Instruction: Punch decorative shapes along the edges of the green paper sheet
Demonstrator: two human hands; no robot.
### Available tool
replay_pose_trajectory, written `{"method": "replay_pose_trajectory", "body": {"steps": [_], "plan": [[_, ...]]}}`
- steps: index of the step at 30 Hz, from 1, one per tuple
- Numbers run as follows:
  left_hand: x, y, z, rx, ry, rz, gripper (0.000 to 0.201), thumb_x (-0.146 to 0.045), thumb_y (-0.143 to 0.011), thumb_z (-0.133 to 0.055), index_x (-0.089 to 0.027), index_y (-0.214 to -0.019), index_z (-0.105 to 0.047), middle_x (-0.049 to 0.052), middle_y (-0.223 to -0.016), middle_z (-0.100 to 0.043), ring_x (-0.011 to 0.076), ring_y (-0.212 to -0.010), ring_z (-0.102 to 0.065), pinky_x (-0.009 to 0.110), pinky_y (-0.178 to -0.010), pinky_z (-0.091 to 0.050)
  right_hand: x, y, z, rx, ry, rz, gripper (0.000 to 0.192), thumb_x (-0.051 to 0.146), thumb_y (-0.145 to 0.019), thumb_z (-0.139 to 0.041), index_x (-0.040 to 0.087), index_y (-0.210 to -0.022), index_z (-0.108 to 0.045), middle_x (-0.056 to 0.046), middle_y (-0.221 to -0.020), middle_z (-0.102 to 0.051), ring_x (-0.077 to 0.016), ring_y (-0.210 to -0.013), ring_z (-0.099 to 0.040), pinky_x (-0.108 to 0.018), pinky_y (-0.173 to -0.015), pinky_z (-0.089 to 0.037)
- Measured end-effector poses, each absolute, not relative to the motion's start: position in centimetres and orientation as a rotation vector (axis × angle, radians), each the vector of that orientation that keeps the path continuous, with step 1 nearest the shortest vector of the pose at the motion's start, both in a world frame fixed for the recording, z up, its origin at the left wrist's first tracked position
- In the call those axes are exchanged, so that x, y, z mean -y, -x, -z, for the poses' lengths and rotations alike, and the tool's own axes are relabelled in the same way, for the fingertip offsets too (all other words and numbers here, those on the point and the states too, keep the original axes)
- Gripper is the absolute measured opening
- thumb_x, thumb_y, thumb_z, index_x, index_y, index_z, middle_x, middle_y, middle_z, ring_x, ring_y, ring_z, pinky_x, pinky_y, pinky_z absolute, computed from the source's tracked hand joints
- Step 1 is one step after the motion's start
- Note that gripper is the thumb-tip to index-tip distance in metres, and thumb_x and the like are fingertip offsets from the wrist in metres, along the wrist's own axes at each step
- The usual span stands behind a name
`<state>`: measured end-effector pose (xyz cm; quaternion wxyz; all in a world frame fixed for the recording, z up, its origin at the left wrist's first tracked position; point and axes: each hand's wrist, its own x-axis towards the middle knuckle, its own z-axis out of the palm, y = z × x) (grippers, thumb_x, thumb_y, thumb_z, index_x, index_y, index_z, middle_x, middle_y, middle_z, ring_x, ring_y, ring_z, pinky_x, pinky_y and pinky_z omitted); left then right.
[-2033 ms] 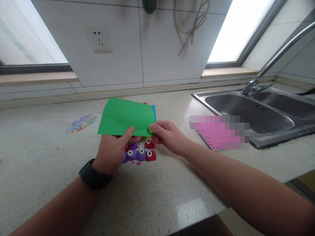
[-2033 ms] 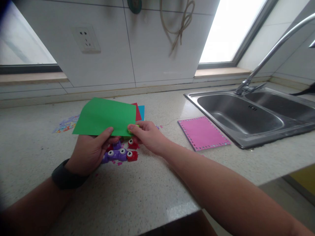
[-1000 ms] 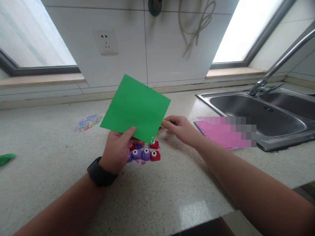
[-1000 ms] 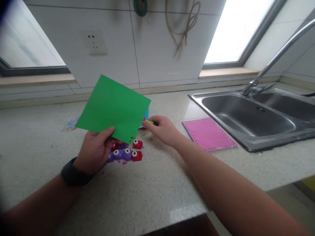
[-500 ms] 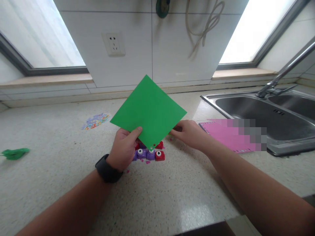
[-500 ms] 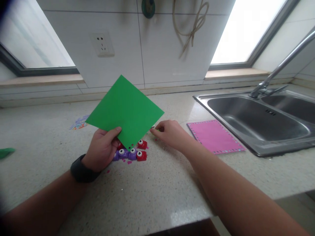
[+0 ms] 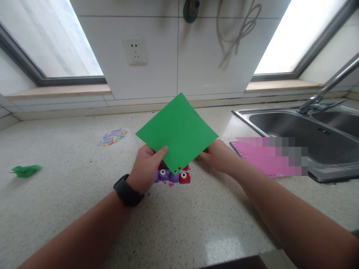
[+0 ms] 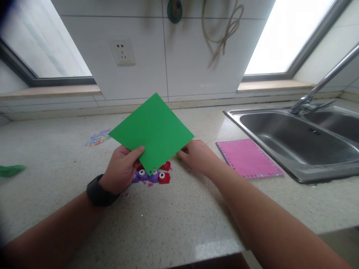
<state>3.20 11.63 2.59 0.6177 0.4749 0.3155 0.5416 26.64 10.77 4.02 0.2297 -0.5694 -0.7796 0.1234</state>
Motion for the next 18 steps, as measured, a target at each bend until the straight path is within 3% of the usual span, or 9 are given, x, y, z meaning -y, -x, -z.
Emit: {"method": "replay_pose_trajectory", "body": {"steps": [4,6,9,13,18], "plan": [[-11.8,-3.0,-2.2,-0.723,-1.123,-1.222,0.039,-0.036,-0.083,-0.079,-0.015,-0.116,-0.073,0.013,-0.117,-0.076,0.0277,-0.098,-0.074,0.044,-0.09,-0.06,-10.7,-27.0,-4.1,2.005,1.586,-0.377,0.017,0.025,-0.088,-0.059,0.023,-0.092,-0.075,-0.009,-0.094,-0.076,-0.0256,-0.089,-0.067,-0.036,-0.076,-0.049],[-11.9,-2.8,-2.0,-0.735,-1.147,-1.222,0.038,-0.036,-0.083,-0.079,-0.015,-0.114,-0.074,0.013,-0.118,-0.076,0.026,-0.097,-0.074,0.042,-0.09,-0.06,-10.7,-27.2,-4.5,1.859,1.587,-0.481,0.015,0.027,-0.087,-0.059,0.021,-0.082,-0.072,-0.007,-0.083,-0.073,-0.0227,-0.079,-0.065,-0.034,-0.069,-0.048],[-11.9,-2.6,-1.9,-0.752,-1.164,-1.203,0.035,-0.036,-0.084,-0.078,-0.014,-0.112,-0.075,0.013,-0.115,-0.076,0.0237,-0.091,-0.074,0.039,-0.083,-0.061,-10.7,-27.3,-5.3,1.541,1.478,-0.741,0.032,0.04,-0.093,-0.054,0.019,-0.071,-0.063,-0.003,-0.06,-0.059,-0.0158,-0.056,-0.053,-0.03,-0.052,-0.04],[-11.8,-2.7,-1.8,-0.758,-1.161,-1.199,0.036,-0.037,-0.084,-0.078,-0.013,-0.11,-0.074,0.012,-0.107,-0.077,0.0223,-0.083,-0.073,0.036,-0.074,-0.062,-10.8,-27.4,-6.0,1.207,1.277,-0.997,0.042,0.053,-0.096,-0.046,0.018,-0.081,-0.063,-0.004,-0.064,-0.056,-0.0146,-0.051,-0.049,-0.03,-0.044,-0.035],[-11.8,-2.8,-1.9,-0.757,-1.147,-1.207,0.034,-0.036,-0.083,-0.078,-0.014,-0.108,-0.075,0.012,-0.107,-0.077,0.0221,-0.082,-0.074,0.036,-0.074,-0.062,-10.7,-27.5,-5.5,1.345,1.195,-1.017,0.032,0.049,-0.086,-0.069,0.018,-0.076,-0.064,0.002,-0.06,-0.047,-0.0116,-0.053,-0.043,-0.027,-0.045,-0.033]]}}
